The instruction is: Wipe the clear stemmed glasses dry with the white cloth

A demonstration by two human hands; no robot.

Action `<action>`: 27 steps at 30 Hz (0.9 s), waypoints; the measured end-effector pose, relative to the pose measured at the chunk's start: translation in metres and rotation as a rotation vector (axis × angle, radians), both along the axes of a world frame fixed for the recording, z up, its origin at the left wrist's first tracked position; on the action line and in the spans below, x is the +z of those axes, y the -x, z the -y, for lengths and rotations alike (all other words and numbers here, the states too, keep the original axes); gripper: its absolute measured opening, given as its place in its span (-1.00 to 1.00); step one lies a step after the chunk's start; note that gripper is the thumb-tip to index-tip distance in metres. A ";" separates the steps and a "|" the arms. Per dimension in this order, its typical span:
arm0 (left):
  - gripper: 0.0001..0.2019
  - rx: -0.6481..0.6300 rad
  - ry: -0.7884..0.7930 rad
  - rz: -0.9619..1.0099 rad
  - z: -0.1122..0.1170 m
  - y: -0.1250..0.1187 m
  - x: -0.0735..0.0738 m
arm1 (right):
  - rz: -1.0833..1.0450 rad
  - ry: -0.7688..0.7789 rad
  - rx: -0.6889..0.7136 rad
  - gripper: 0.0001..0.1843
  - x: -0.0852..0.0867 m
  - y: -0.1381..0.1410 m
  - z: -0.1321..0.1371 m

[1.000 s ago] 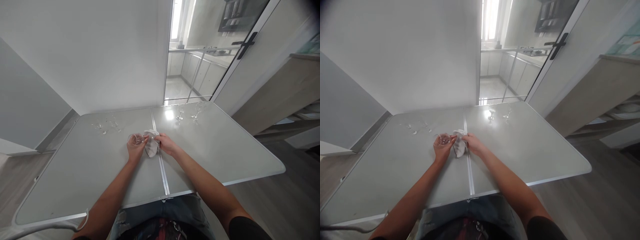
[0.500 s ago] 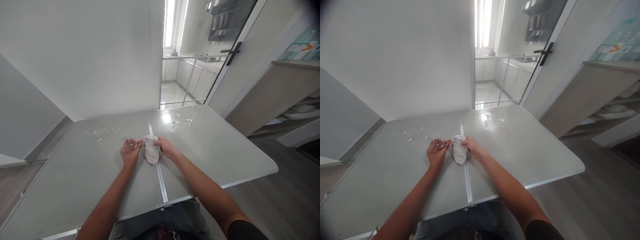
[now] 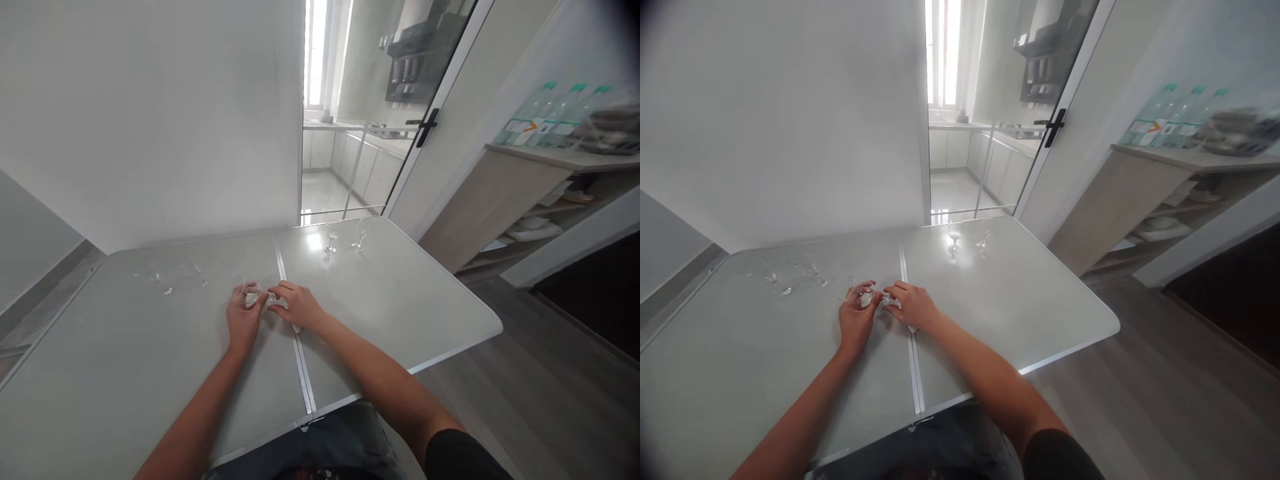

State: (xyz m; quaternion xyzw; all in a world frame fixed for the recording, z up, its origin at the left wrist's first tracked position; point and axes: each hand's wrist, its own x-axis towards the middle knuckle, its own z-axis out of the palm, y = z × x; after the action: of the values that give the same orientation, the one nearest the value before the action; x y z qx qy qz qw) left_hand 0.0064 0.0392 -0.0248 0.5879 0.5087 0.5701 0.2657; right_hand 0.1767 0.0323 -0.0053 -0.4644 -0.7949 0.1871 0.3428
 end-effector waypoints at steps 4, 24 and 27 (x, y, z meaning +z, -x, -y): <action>-0.79 -0.116 -0.024 -0.022 0.004 -0.002 0.001 | 0.265 0.063 -0.067 -0.81 -0.007 0.007 0.001; -0.61 -0.064 0.120 0.042 -0.004 0.003 -0.019 | 0.058 0.284 -0.986 -0.75 -0.015 -0.146 -0.046; -0.58 -0.068 0.103 0.040 -0.004 0.003 -0.020 | 0.061 0.297 -0.993 -0.76 -0.018 -0.147 -0.047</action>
State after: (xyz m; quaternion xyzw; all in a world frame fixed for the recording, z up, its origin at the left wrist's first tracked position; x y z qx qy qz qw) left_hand 0.0030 0.0434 -0.0447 0.5788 0.5117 0.5454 0.3250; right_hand 0.3233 0.0788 -0.0231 -0.8344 -0.4533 0.0991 0.2976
